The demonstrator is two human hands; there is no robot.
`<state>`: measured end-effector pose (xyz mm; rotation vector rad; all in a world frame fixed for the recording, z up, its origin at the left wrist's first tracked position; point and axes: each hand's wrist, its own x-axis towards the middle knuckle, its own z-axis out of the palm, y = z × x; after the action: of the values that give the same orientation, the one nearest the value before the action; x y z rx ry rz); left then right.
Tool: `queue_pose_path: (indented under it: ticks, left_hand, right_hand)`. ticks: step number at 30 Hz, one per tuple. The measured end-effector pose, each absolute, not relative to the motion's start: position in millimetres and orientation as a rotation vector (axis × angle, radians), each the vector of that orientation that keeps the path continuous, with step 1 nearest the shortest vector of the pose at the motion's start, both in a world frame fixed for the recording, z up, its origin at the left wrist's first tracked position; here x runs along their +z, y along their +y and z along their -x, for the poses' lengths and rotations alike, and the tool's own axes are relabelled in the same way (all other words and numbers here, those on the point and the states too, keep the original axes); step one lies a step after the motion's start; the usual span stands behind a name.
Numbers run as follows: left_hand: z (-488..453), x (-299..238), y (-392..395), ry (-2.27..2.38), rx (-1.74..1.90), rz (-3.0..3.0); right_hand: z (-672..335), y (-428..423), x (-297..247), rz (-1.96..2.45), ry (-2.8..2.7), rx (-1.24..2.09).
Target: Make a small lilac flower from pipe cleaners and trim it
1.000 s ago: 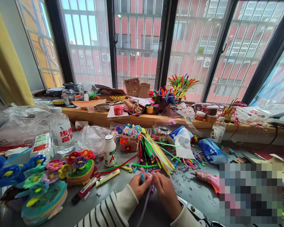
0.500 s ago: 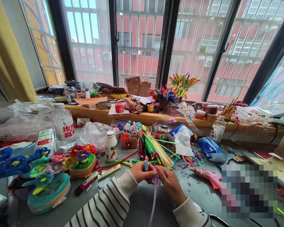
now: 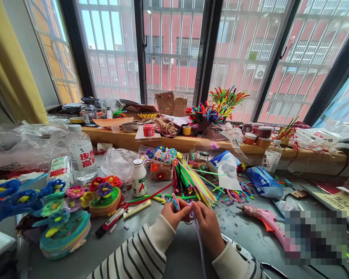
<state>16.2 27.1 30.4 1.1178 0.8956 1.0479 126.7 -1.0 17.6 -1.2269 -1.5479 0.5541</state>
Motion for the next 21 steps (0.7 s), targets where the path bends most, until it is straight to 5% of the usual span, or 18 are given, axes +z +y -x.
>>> queue_pose_path:
  ticks: [6,13,21]
  left_hand:
    - [-21.9,26.0,22.8,0.953,1.249,-1.196]
    - [-16.7,33.9,22.6,0.868,0.883,-1.285]
    - [-11.9,33.7,24.6,0.807,0.894,-1.322]
  right_hand:
    - [-126.6,1.4,17.7,1.271,-1.513,0.510]
    - [-130.6,0.1,20.9,1.128,-1.432,0.793]
    - [-136.5,-1.8,20.9,0.998,-1.337,1.110]
